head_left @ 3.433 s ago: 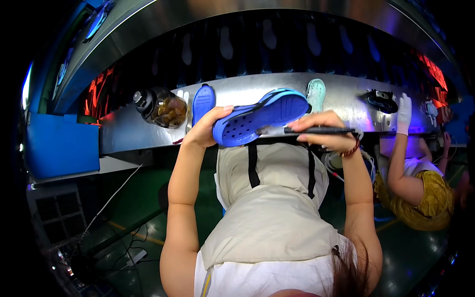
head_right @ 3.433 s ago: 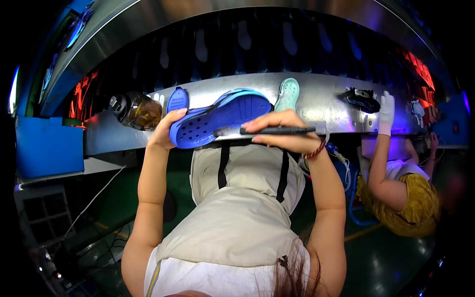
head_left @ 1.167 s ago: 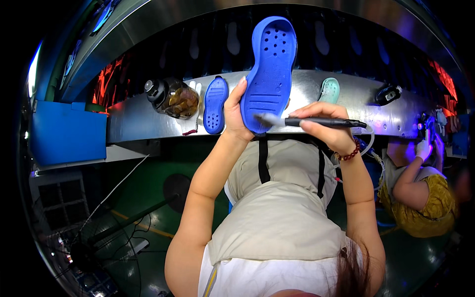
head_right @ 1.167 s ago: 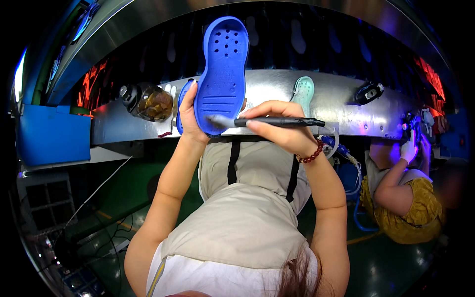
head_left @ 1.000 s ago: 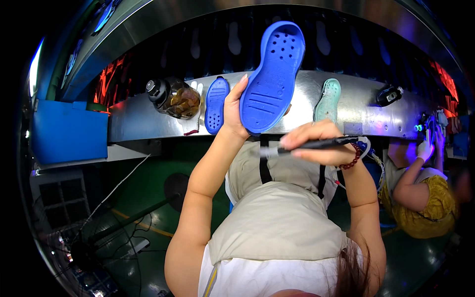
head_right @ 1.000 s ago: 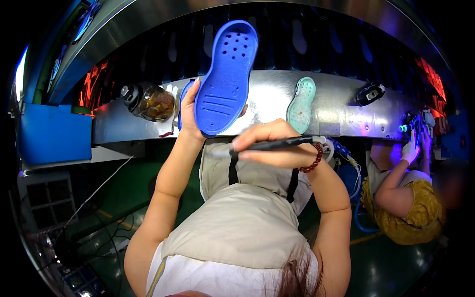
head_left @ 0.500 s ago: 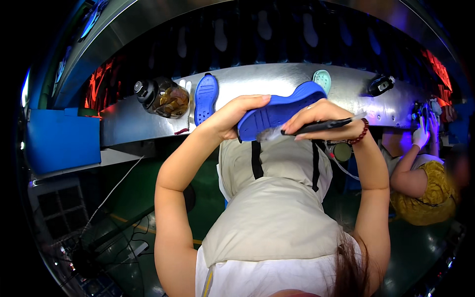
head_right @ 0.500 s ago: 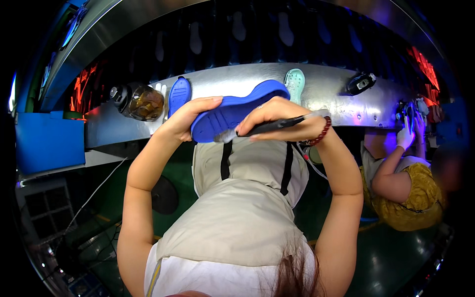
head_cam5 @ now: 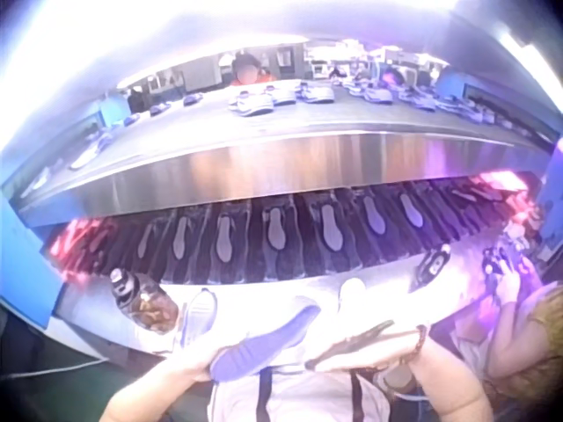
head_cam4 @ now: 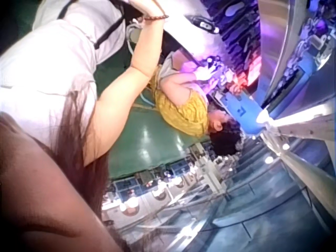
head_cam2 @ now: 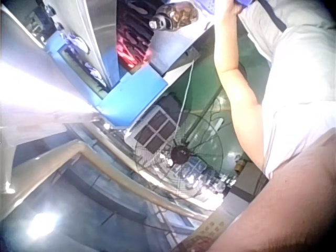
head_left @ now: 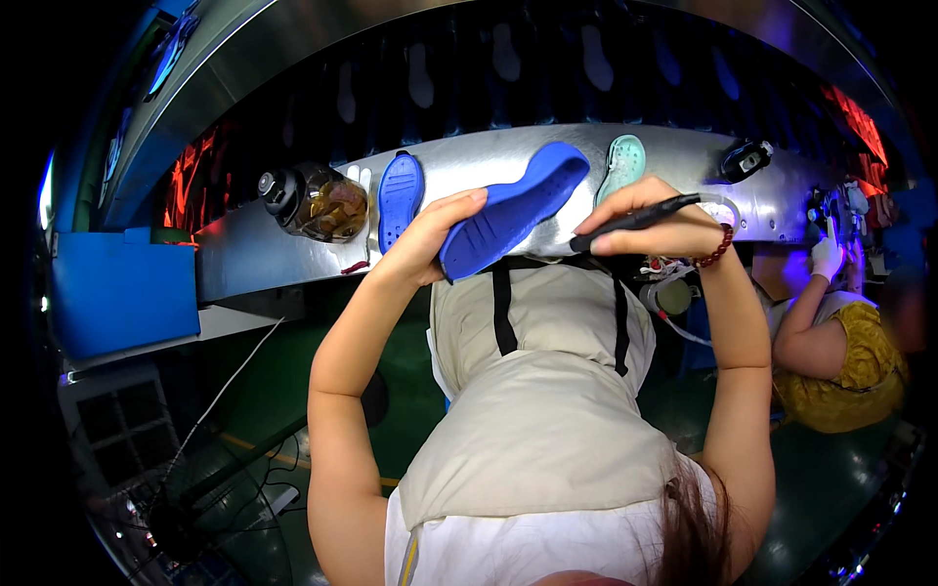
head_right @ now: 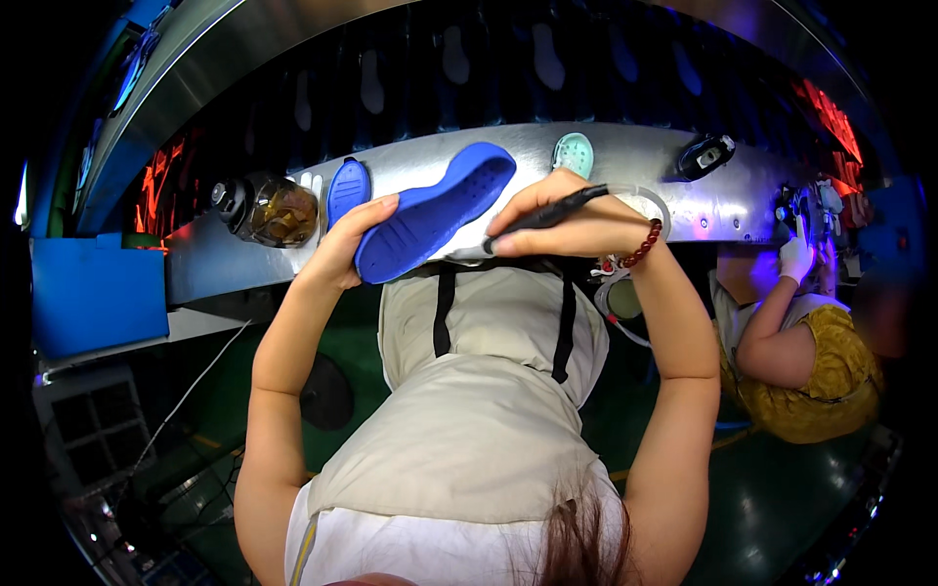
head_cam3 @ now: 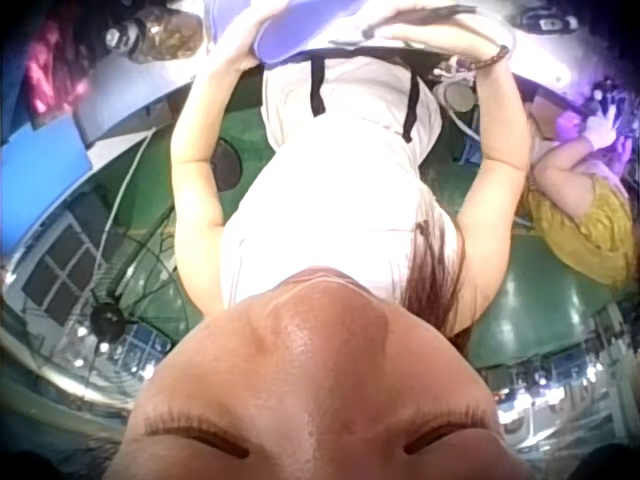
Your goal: The person reaches for blue soles from a conveyor belt, places them on a workstation, and applies a liquid using a brush to the interior surface of each sole.
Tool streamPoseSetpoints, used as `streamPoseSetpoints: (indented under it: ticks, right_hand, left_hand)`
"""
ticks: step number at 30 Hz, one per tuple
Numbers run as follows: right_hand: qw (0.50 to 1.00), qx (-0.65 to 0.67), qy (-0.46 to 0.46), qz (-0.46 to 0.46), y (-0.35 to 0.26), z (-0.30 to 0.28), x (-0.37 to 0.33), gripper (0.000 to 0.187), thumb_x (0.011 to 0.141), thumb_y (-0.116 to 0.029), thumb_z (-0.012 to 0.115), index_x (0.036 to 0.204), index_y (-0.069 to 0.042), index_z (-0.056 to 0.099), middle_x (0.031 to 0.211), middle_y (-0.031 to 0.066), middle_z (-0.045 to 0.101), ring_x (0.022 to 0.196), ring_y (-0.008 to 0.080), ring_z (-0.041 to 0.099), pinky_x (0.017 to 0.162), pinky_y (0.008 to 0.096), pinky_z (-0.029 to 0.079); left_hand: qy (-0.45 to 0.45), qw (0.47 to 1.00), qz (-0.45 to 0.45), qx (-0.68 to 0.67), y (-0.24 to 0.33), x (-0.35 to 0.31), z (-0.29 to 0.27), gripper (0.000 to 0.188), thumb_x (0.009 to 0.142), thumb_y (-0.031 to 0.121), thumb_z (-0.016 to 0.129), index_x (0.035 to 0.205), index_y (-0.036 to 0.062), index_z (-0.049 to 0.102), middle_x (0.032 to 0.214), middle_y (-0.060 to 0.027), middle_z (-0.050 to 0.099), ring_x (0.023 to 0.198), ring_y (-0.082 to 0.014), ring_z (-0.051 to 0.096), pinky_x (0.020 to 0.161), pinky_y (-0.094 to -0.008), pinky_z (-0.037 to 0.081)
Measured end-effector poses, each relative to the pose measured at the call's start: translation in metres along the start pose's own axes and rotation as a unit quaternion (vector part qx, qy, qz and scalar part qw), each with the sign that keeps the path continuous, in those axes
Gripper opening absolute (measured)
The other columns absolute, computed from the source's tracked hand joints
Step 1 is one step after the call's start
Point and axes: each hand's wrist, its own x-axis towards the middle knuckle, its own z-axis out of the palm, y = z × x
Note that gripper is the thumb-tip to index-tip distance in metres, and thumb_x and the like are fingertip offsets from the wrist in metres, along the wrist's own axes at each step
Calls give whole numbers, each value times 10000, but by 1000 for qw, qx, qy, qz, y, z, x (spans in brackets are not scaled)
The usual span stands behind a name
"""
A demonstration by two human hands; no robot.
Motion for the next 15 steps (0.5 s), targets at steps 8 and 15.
streamPoseSetpoints:
  ticks: [8,15]
  right_hand:
    - [966,136,218,22,12,43,46,222,786,-187,594,667,0,597,586,45,573,513,82,541,479,198,432]
    - [953,176,243,41,24,44,62,291,791,-225,580,615,6,559,548,58,548,433,86,523,402,183,410]
  left_hand:
    - [-3,994,108,-9,-23,23,19,341,881,211,416,1126,-16,485,958,-83,561,801,-130,550,696,-243,455]
    - [29,995,95,24,-25,25,21,357,879,261,407,1111,-4,465,936,-75,551,780,-98,529,632,-212,431]
